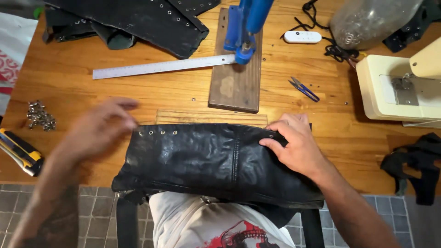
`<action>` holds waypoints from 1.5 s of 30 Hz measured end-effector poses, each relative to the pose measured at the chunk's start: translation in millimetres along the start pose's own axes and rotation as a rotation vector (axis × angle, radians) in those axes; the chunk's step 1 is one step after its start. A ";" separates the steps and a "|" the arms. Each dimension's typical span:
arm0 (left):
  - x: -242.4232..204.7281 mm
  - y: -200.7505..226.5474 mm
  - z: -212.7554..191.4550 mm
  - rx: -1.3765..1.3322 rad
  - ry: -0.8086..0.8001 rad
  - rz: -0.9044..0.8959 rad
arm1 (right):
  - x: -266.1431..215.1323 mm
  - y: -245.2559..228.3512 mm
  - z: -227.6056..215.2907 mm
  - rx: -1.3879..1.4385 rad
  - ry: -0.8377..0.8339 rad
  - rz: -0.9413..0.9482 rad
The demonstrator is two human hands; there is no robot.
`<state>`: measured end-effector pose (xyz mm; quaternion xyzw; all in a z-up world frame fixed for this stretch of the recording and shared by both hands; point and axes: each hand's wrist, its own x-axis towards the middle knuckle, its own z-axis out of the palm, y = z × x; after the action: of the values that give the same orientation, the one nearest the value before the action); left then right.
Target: Measuring and marking a leather piece with a ruler and pen on a workbench
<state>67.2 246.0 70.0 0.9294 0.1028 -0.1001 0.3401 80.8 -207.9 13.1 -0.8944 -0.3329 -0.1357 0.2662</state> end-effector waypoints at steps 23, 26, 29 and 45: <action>-18.4 -12.9 17.5 0.139 -0.300 0.450 | 19.4 -34.4 -43.9 0.043 0.136 -0.058; -22.2 -13.8 5.5 0.099 -0.156 0.587 | 22.2 -47.5 -57.3 0.074 0.161 -0.026; -42.3 8.9 -24.7 0.010 -0.072 0.705 | 32.8 -62.4 -79.5 0.066 0.171 -0.063; 0.9 69.9 -34.0 0.064 0.075 0.771 | 46.8 4.3 -34.1 -0.222 0.306 -0.278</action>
<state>90.1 216.0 137.9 0.9129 -0.2449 0.0659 0.3197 116.2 -205.5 59.1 -0.8326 -0.3918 -0.3410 0.1922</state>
